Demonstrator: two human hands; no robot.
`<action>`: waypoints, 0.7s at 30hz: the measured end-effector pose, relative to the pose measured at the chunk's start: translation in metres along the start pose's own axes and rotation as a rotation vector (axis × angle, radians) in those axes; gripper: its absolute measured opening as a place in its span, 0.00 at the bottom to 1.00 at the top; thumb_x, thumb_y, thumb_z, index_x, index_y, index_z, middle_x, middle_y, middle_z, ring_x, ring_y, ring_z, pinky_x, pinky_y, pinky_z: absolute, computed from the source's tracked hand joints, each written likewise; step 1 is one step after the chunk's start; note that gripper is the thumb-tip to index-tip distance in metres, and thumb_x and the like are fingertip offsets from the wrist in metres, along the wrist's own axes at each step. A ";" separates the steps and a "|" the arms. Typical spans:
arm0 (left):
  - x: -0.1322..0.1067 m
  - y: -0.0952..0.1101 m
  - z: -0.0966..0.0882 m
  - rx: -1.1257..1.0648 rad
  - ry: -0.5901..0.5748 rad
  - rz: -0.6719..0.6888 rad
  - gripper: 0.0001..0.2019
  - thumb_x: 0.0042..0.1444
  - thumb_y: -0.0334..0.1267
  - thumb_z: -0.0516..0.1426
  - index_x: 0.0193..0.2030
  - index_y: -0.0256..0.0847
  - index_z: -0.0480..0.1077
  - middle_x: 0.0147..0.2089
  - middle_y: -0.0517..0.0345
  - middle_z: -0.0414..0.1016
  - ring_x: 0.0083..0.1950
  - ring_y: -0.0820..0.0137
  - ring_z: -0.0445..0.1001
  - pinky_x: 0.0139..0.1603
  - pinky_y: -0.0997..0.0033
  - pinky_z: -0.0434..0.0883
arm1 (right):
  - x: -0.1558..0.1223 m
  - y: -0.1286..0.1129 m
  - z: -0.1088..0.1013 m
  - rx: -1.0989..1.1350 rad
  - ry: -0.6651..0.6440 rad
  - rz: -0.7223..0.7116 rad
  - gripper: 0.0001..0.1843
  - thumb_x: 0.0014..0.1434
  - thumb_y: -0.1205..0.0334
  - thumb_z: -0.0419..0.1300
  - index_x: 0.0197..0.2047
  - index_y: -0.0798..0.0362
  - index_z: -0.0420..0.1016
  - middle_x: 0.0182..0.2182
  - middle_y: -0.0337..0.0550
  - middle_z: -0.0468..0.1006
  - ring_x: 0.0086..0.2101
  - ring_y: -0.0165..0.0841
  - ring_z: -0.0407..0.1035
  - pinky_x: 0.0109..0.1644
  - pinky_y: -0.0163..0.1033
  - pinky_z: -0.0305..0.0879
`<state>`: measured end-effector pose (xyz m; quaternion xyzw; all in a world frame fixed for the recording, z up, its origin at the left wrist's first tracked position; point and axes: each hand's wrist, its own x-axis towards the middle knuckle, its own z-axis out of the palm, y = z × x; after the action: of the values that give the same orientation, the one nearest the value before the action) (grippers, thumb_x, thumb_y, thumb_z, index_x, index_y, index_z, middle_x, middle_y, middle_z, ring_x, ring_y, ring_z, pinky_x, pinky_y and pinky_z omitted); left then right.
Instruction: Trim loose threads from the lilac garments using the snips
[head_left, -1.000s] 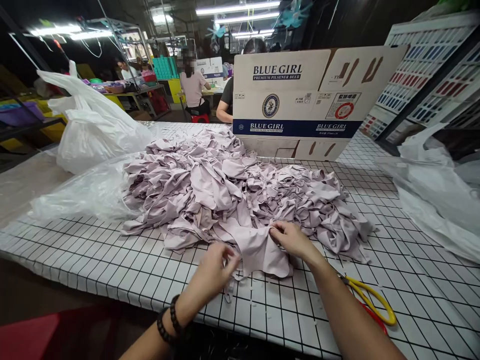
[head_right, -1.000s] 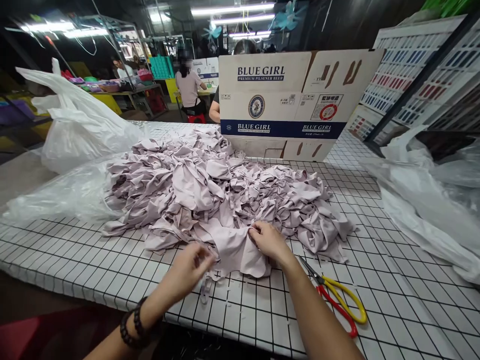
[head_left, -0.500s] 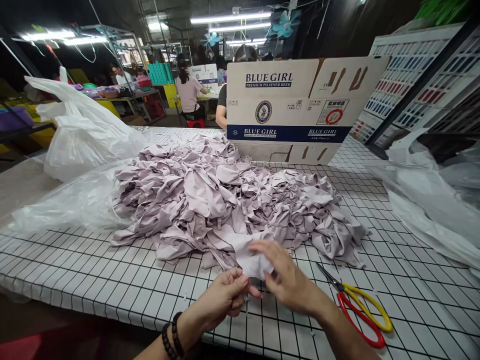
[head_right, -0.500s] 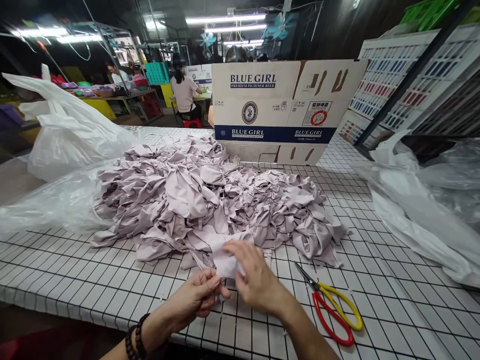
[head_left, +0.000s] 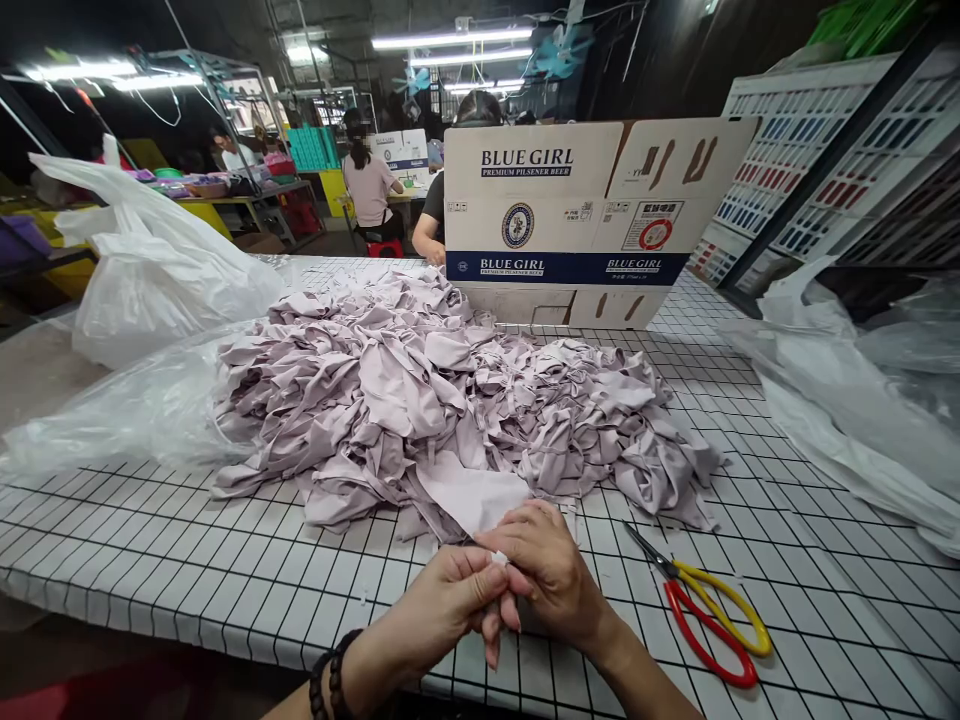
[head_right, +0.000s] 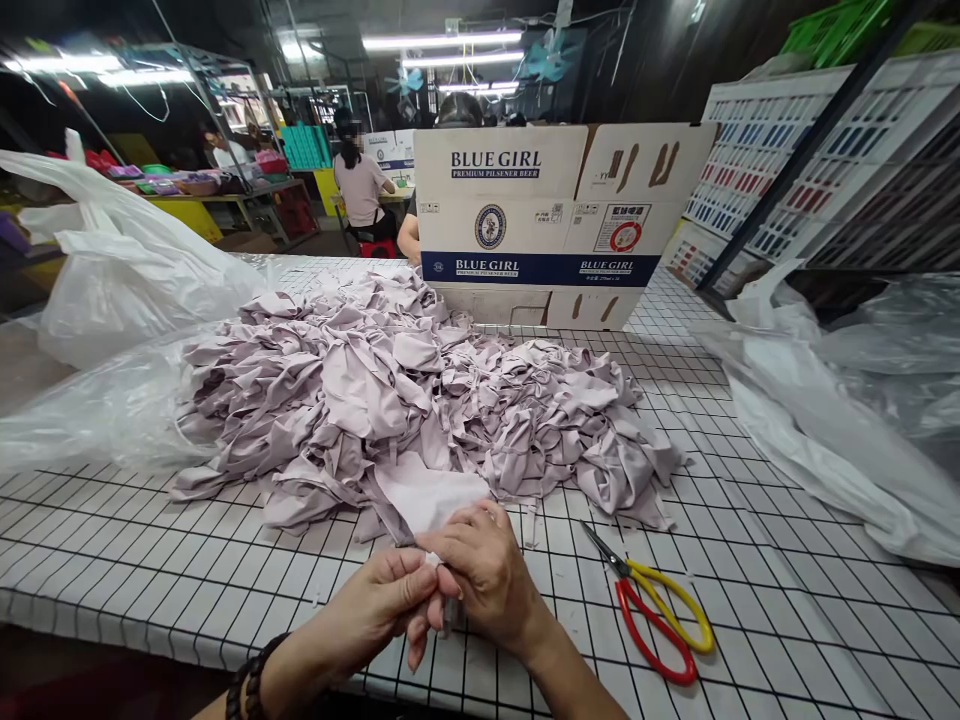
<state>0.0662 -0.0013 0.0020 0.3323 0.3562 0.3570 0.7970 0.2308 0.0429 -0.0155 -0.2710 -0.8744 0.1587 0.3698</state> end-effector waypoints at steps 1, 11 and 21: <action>0.001 0.001 -0.001 0.071 0.019 0.032 0.23 0.52 0.56 0.60 0.35 0.32 0.77 0.23 0.59 0.69 0.15 0.80 0.59 0.16 0.77 0.62 | 0.002 -0.001 -0.001 -0.006 0.028 -0.002 0.15 0.64 0.63 0.50 0.51 0.48 0.71 0.36 0.40 0.82 0.39 0.36 0.72 0.50 0.48 0.58; 0.007 0.012 -0.007 0.485 0.267 0.463 0.19 0.55 0.51 0.59 0.24 0.37 0.79 0.49 0.47 0.69 0.34 0.71 0.69 0.39 0.69 0.67 | 0.006 -0.014 0.015 -0.189 -0.091 0.220 0.17 0.61 0.67 0.48 0.48 0.50 0.74 0.38 0.46 0.81 0.43 0.44 0.72 0.56 0.60 0.56; 0.028 0.000 -0.013 0.189 0.174 0.310 0.25 0.49 0.58 0.61 0.23 0.33 0.72 0.14 0.65 0.61 0.15 0.79 0.58 0.18 0.79 0.56 | -0.100 0.041 -0.097 -0.336 -0.169 1.023 0.19 0.57 0.51 0.51 0.42 0.51 0.77 0.45 0.53 0.79 0.47 0.47 0.72 0.50 0.51 0.68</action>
<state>0.0694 0.0246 -0.0135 0.4244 0.4002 0.4678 0.6640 0.3749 0.0236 -0.0253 -0.7035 -0.6710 0.1977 0.1256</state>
